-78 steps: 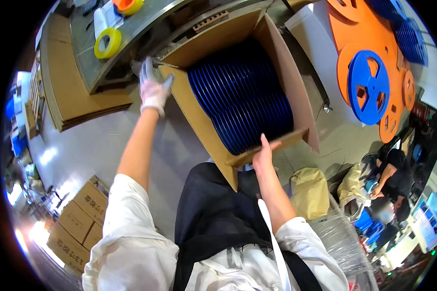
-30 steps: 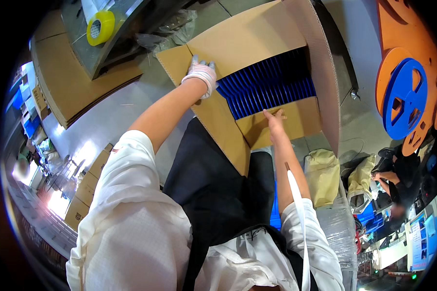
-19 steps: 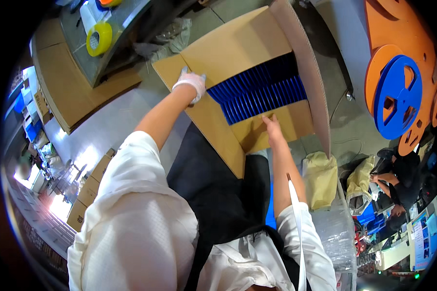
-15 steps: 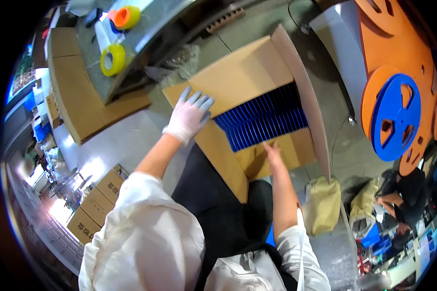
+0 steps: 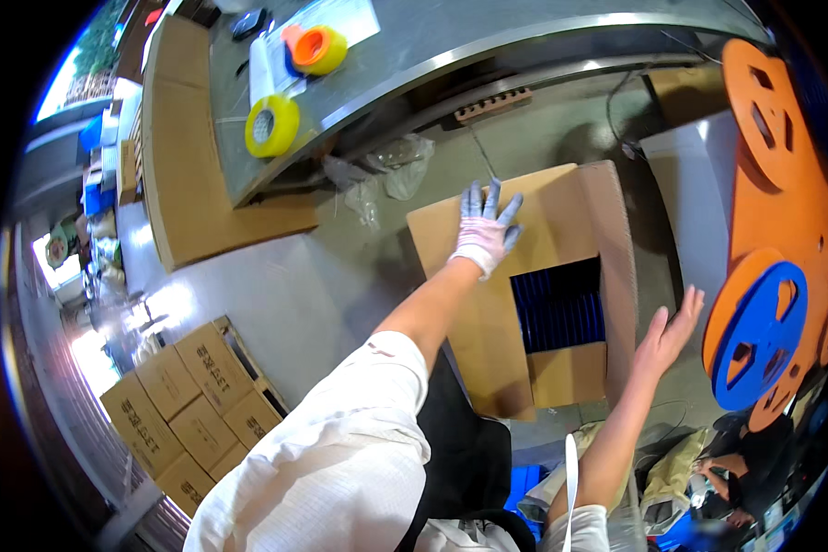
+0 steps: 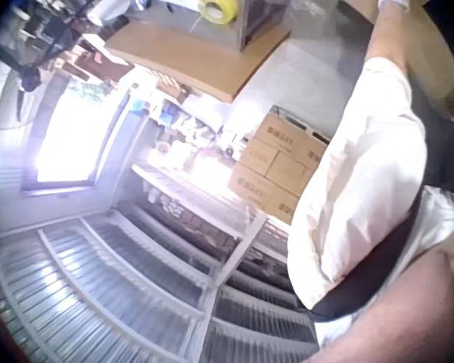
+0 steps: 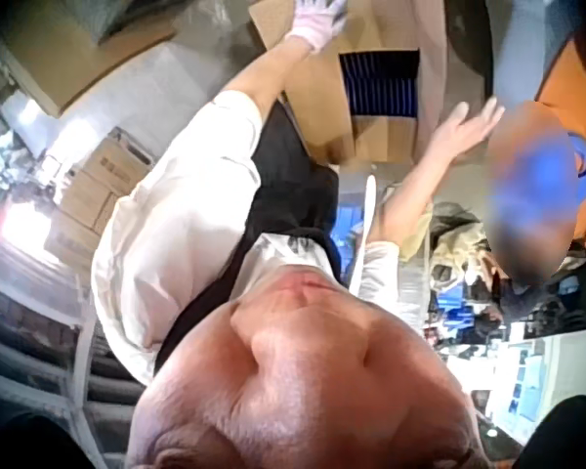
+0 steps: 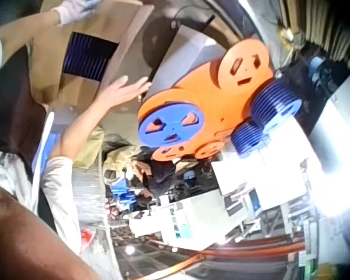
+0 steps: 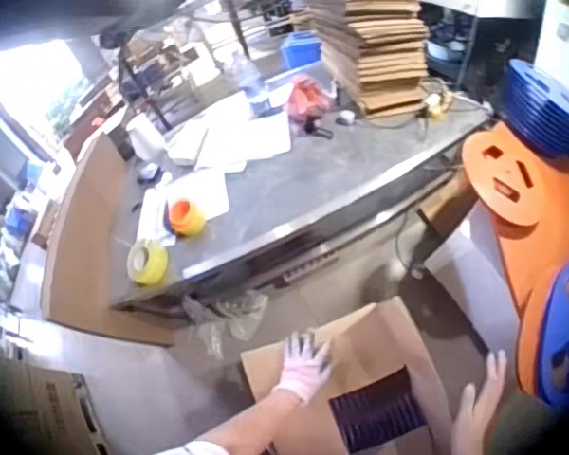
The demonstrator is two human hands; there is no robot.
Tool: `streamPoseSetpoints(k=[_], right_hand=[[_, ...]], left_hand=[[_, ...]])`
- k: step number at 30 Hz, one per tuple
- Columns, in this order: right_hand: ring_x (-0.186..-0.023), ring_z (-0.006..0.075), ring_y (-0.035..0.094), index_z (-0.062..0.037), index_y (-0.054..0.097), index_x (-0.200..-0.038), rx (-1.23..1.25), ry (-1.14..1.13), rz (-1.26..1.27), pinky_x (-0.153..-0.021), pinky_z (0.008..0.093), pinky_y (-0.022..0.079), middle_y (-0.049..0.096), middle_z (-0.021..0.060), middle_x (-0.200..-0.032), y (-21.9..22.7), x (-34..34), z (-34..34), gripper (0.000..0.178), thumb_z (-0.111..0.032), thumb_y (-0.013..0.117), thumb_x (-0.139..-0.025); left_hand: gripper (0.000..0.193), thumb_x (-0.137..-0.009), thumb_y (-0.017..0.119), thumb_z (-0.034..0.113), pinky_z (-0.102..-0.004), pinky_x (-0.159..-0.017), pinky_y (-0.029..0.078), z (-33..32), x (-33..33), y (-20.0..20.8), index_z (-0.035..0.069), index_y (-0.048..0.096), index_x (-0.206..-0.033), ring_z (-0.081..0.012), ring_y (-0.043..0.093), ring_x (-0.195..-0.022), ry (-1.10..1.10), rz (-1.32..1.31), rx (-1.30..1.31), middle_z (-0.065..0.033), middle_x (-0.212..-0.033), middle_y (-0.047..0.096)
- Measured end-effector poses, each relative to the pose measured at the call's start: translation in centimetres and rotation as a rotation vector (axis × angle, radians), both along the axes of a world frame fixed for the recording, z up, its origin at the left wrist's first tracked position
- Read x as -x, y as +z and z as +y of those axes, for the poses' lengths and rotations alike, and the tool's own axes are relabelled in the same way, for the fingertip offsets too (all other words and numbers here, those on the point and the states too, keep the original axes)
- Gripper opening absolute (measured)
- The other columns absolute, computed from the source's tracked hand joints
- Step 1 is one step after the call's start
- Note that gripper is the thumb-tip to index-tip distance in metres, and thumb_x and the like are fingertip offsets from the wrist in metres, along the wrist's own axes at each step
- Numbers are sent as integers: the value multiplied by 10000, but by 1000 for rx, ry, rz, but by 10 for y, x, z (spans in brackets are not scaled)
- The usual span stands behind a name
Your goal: The person assembles flat cardboard boxes into rectangular containers and seals them with packing tape. They repeatedly pick up a flat box, fold it into shape, and use a handheld tape dispenser to secure the bottom flaps. The person then stacks the sealed boxes on a pile in the warehouse.
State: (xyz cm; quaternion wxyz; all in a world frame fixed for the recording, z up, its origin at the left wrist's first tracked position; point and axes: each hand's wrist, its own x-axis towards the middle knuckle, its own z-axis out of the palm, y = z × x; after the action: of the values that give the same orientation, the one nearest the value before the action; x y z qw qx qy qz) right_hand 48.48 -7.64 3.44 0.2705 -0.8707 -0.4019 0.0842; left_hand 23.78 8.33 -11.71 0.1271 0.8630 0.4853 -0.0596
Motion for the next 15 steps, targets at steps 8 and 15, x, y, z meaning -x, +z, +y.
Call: streamPoseSetpoints(k=[8,15], right_hand=[[-1438,411,-107,-124,6,-1527,638,149,389,-1120,583,-39,-107,205,-1568,-140,163,-37,813,-536,391,-942],[-1438,412,61,-93,200,-1498,646,198,428,-1142,511,128,81,231,-1556,-134,153,8,737,-333,574,-910]], left_hand=[[493,-972,365,413,-445,-992,394,78,11,-17,113,458,-1352,-366,511,-1193,527,-401,706,-153,-1264,589],[444,-971,412,371,-416,-1063,361,92,31,-21,166,466,-1361,-278,428,-1303,-63,-319,604,-56,-1452,426]])
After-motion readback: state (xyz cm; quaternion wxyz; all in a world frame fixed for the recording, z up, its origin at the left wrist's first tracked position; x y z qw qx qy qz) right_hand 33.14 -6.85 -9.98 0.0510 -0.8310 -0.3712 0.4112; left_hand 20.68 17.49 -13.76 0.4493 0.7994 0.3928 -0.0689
